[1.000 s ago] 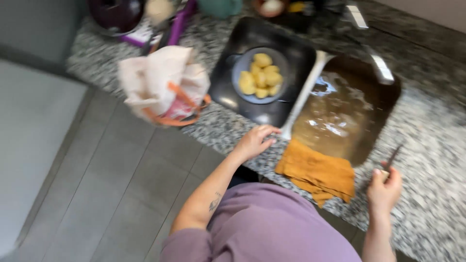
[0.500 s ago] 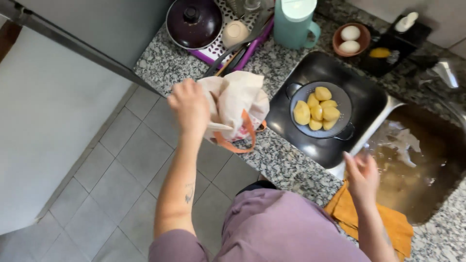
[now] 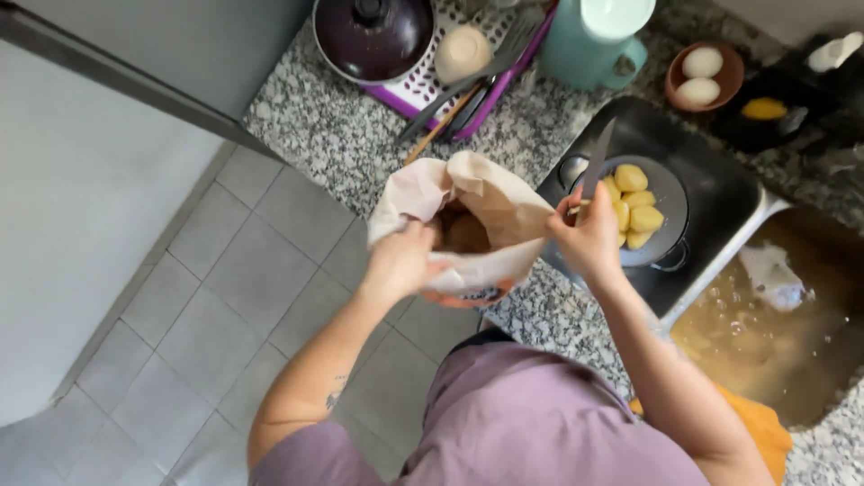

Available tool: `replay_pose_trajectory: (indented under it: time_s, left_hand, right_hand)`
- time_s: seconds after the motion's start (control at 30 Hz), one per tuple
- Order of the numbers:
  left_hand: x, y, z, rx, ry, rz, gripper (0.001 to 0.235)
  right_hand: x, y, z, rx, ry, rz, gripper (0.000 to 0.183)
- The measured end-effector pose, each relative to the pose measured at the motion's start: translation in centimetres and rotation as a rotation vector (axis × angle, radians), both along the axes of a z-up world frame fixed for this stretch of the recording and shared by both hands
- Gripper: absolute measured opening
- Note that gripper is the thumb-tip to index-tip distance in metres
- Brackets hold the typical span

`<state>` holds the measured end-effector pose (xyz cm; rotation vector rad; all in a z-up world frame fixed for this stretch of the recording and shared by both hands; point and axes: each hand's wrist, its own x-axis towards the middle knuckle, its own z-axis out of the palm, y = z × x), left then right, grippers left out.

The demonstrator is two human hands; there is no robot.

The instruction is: The person peels potatoes over a kitchen sink using a small knife, rinsing each potato under running water and placing it into a colander. They retrieve additional potatoes from a cloth bag and continue peeling them one by one.

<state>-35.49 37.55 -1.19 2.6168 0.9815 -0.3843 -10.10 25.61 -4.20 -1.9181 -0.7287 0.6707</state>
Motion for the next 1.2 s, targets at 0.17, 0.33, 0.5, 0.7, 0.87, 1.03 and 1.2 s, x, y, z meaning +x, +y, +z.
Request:
replay_pose_trajectory:
  time_s: [0.17, 0.33, 0.5, 0.7, 0.87, 1.03, 1.2]
  left_hand:
    - [-1.4, 0.1, -2.5, 0.001, 0.195, 0.105, 0.045]
    - [0.0, -0.8, -6.7, 0.461, -0.081, 0.042, 0.01]
    - [-0.2, 1.6, -2.8, 0.332, 0.097, 0.188, 0.122]
    - [1.1, 2.4, -0.9, 0.421, -0.031, 0.167, 0.128]
    - [3.3, 2.4, 9.8, 0.444, 0.175, 0.167, 0.122]
    - [2.8, 1.6, -2.1, 0.806, -0.365, -0.251, 0.052]
    - [1.9, 2.8, -11.9, 0.462, -0.168, -0.23, 0.005]
  right_hand:
    - [-2.6, -2.3, 7.0, -0.014, -0.047, -0.009, 0.028]
    - [-3.5, -4.5, 7.1, -0.048, -0.031, 0.014, 0.024]
    - [-2.4, -5.2, 5.6, 0.118, -0.345, -0.047, 0.021]
    - [-1.8, -5.0, 8.7, 0.323, -0.493, -0.149, 0.024]
    - [0.0, -6.5, 7.9, 0.458, -0.546, -0.175, 0.026]
    - [-1.9, -6.5, 4.8, 0.344, -0.294, -0.114, 0.025]
    - [-3.7, -7.3, 2.8, 0.167, -0.02, 0.015, 0.021]
